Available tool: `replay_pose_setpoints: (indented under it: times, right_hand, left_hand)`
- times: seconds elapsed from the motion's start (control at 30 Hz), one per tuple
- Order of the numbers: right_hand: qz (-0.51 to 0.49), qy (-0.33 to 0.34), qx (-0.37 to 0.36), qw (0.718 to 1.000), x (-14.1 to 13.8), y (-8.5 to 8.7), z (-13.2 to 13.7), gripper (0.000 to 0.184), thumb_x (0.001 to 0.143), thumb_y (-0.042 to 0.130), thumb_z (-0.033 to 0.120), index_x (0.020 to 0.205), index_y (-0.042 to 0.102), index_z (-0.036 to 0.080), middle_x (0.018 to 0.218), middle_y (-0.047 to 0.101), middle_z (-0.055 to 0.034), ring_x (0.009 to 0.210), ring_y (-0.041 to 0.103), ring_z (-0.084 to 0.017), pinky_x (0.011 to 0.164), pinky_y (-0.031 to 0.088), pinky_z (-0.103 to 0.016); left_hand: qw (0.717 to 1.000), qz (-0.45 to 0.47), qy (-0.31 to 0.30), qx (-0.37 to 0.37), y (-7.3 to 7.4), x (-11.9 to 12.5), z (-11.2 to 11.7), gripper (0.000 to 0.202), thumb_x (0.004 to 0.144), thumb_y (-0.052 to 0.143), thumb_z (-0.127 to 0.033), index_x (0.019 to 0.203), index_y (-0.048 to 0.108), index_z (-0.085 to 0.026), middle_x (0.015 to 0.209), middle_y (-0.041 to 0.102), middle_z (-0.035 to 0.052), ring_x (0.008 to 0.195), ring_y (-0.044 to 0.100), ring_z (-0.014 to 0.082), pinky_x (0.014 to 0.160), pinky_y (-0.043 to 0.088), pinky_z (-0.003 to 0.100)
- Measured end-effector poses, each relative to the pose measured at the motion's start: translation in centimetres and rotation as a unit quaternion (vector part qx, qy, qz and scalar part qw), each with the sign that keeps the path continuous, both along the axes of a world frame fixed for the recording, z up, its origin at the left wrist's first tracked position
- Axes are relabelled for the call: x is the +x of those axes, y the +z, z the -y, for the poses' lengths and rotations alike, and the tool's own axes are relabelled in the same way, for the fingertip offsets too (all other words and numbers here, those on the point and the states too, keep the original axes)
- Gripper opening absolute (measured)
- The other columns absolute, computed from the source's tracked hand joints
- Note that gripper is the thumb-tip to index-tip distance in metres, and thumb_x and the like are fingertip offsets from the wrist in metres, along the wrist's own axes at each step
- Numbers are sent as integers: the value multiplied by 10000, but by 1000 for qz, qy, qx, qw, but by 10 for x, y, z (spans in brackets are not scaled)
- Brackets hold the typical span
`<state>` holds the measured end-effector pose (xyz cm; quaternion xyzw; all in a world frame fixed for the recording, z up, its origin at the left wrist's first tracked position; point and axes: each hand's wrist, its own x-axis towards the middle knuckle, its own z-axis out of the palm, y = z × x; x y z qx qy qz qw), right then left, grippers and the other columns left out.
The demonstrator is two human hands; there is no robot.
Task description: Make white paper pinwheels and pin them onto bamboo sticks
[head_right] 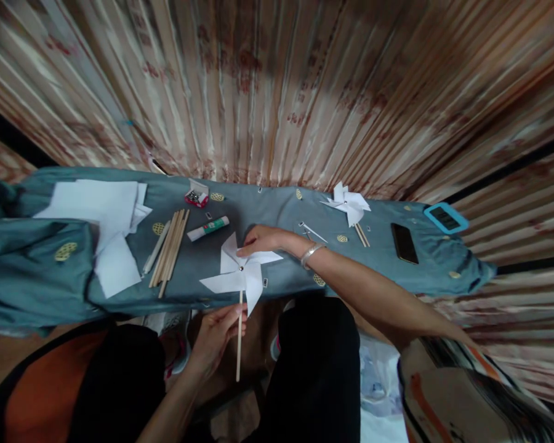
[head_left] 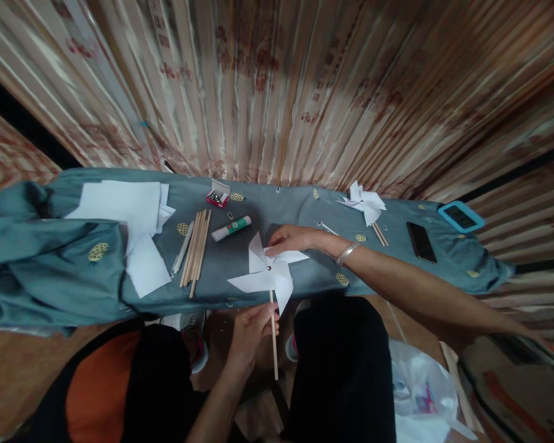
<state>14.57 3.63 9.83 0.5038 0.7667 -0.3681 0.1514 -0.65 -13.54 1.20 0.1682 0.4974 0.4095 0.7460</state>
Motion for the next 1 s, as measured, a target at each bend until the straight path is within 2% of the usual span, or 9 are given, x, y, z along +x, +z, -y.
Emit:
replay_pose_setpoints:
  times: [0.07,0.1,0.2,0.27,0.4,0.53,0.63,0.83,1.0]
  right_hand:
    - [-94,-106,92,986,14,7,7,443,893,507,477,1090,674,118,948,712,-52,818,629,-171,662,450,-241]
    - [-143,-179,163,960,21,11,13,439,882,522,468,1115,658,123,995,714,-68,869,636,-190,713,471,-261]
    - [-246,-316,359,843,38,20,42,421,850,581,436,1154,631,150,1131,693,-111,1018,632,-228,905,470,-331]
    - [-290,-382,411,775,44,19,64,372,859,571,444,1079,654,157,1053,713,-121,962,650,-234,897,482,-345]
    - [-407,-442,348,719,37,-1,82,341,795,649,502,915,677,185,818,722,-73,778,659,-217,769,508,-337]
    - [-507,-432,201,718,21,-16,63,440,671,764,531,932,683,187,820,712,-47,762,654,-195,706,508,-304]
    - [-536,-422,150,716,14,-20,49,405,606,822,499,837,690,193,808,702,-25,733,633,-168,678,499,-279]
    - [-585,-471,79,656,15,-32,39,358,533,874,423,721,676,192,621,626,41,556,521,-91,526,408,-218]
    - [-587,-495,39,639,18,-37,33,367,505,890,421,682,676,181,585,619,39,540,513,-87,513,406,-219]
  left_hand:
    - [1000,5,5,4,9,-2,-3,476,416,894,-511,700,786,-144,591,671,42,503,576,104,502,482,216]
    - [1000,6,8,9,13,-4,-5,486,404,897,-516,698,785,-145,584,669,39,495,570,101,495,478,215]
    - [999,-15,18,37,25,-10,-20,491,414,897,-515,712,785,-141,562,664,30,466,548,89,481,460,207]
    - [997,-34,23,60,35,-15,-35,497,416,899,-510,721,784,-135,565,667,30,462,544,86,481,458,205]
    - [994,-50,25,98,55,-21,-70,500,413,904,-492,741,783,-135,607,686,34,511,576,100,518,493,217]
    - [990,-63,1,130,64,-14,-99,503,423,901,-494,757,785,-135,627,697,32,526,587,103,536,505,219]
    - [988,-60,-12,142,61,-5,-111,493,434,895,-498,757,787,-142,627,697,27,516,579,100,533,503,221]
    - [990,-52,-27,128,46,8,-124,436,431,899,-462,713,784,-150,645,705,30,541,594,112,551,510,225]
    - [993,-49,-15,106,37,15,-132,405,437,902,-391,741,786,-149,663,718,41,560,619,135,589,523,255]
